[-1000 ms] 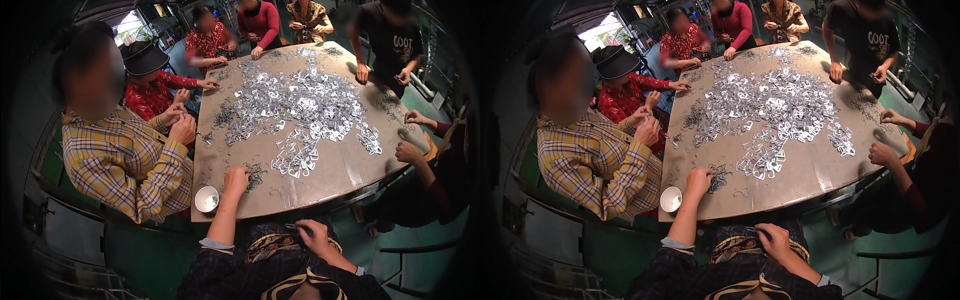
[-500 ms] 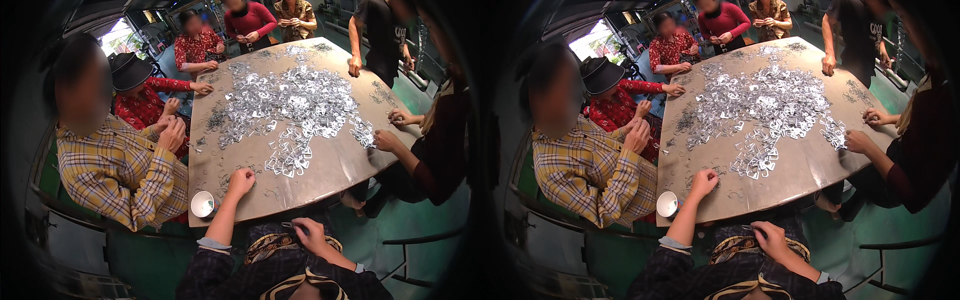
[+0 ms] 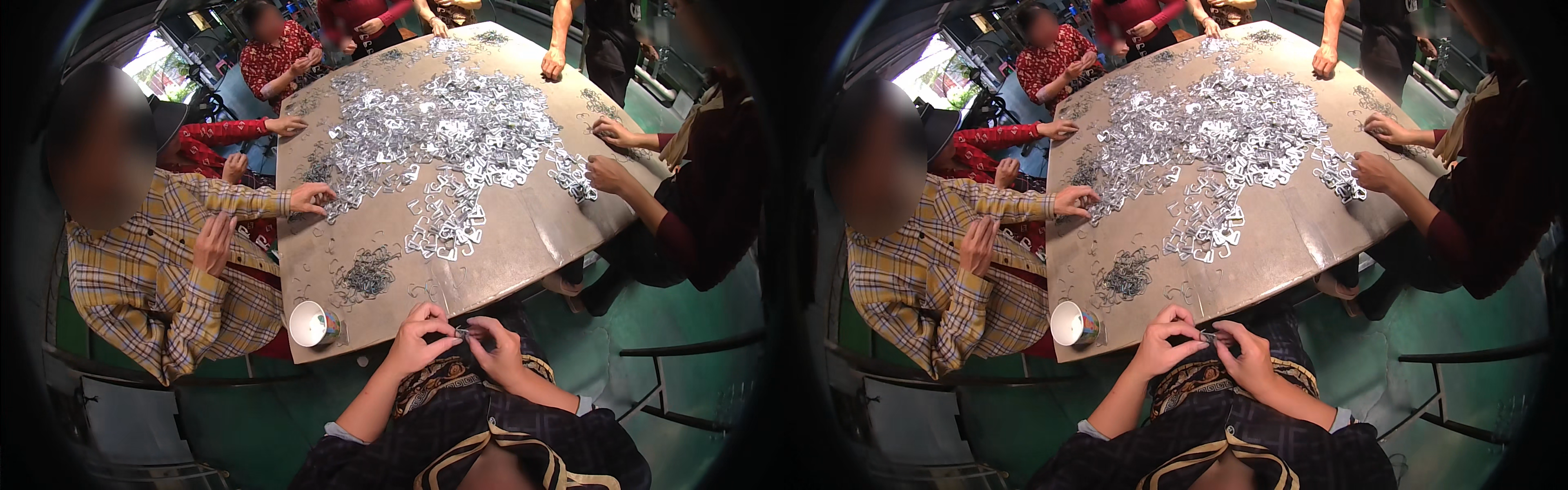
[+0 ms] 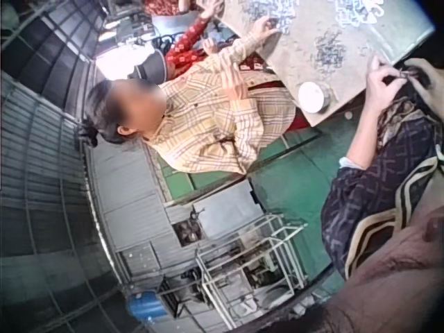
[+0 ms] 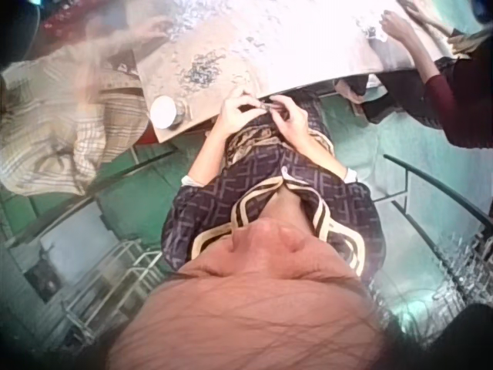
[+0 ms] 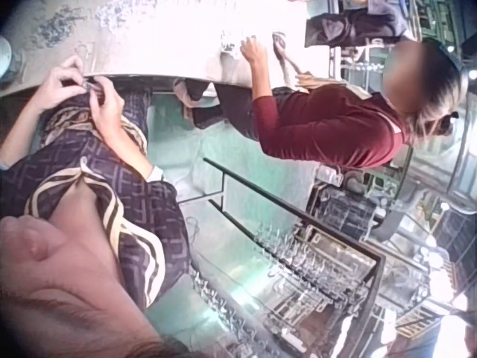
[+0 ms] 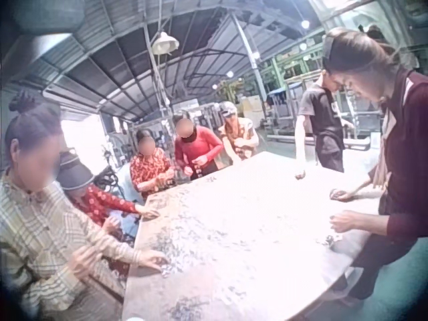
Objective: The person sits at a large table with several others, picking up small metal hooks and wire loops from a pile. They attach the hooks to the loops by hand and place the assembled units onto a nearby metal rack.
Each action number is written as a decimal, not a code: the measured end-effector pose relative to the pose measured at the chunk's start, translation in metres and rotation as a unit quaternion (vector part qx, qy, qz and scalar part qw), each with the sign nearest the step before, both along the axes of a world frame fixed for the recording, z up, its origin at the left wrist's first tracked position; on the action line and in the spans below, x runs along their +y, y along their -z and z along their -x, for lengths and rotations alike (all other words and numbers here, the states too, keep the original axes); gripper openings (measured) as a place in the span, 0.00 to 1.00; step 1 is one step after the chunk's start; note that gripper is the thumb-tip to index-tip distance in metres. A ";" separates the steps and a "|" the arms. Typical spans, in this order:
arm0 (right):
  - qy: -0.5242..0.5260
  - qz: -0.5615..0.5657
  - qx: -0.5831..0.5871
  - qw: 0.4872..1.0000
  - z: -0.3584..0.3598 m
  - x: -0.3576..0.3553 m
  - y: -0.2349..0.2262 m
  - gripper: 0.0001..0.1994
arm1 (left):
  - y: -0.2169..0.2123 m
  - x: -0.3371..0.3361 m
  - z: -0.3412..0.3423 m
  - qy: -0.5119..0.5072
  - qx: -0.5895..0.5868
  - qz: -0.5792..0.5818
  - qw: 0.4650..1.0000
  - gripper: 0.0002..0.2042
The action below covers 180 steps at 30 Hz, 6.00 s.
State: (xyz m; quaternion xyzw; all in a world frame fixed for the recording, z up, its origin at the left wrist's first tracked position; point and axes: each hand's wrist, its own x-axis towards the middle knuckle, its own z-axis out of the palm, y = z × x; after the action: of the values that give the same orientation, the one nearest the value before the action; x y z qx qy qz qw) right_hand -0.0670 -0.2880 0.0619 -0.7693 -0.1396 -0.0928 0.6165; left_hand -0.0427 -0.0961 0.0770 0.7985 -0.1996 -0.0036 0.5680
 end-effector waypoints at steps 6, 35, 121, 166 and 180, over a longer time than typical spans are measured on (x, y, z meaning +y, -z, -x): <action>-0.004 0.023 -0.010 1.000 -0.005 -0.001 0.001 0.16 | 0.006 -0.015 0.001 -0.048 -0.063 -0.017 0.997 0.07; 0.164 0.217 -0.066 0.960 -0.235 -0.007 0.054 0.08 | 0.006 -0.009 -0.045 -0.090 -0.018 0.038 0.995 0.07; -0.036 0.012 0.005 0.999 -0.033 -0.006 -0.017 0.08 | 0.033 0.078 -0.113 -0.303 -0.120 -0.275 0.904 0.05; 0.159 0.237 -0.049 0.957 -0.133 -0.026 0.037 0.19 | 0.001 0.001 -0.034 0.020 0.161 0.087 0.983 0.02; 0.114 0.239 -0.096 0.960 -0.156 -0.001 0.062 0.11 | 0.006 -0.003 -0.015 -0.036 0.157 0.089 0.983 0.03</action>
State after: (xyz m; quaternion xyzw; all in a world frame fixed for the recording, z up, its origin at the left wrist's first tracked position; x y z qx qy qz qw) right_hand 0.0889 -0.2885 0.0001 -0.8925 -0.1277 -0.1995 0.3840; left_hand -0.0282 -0.0990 0.0711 0.7406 -0.0788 -0.0912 0.6610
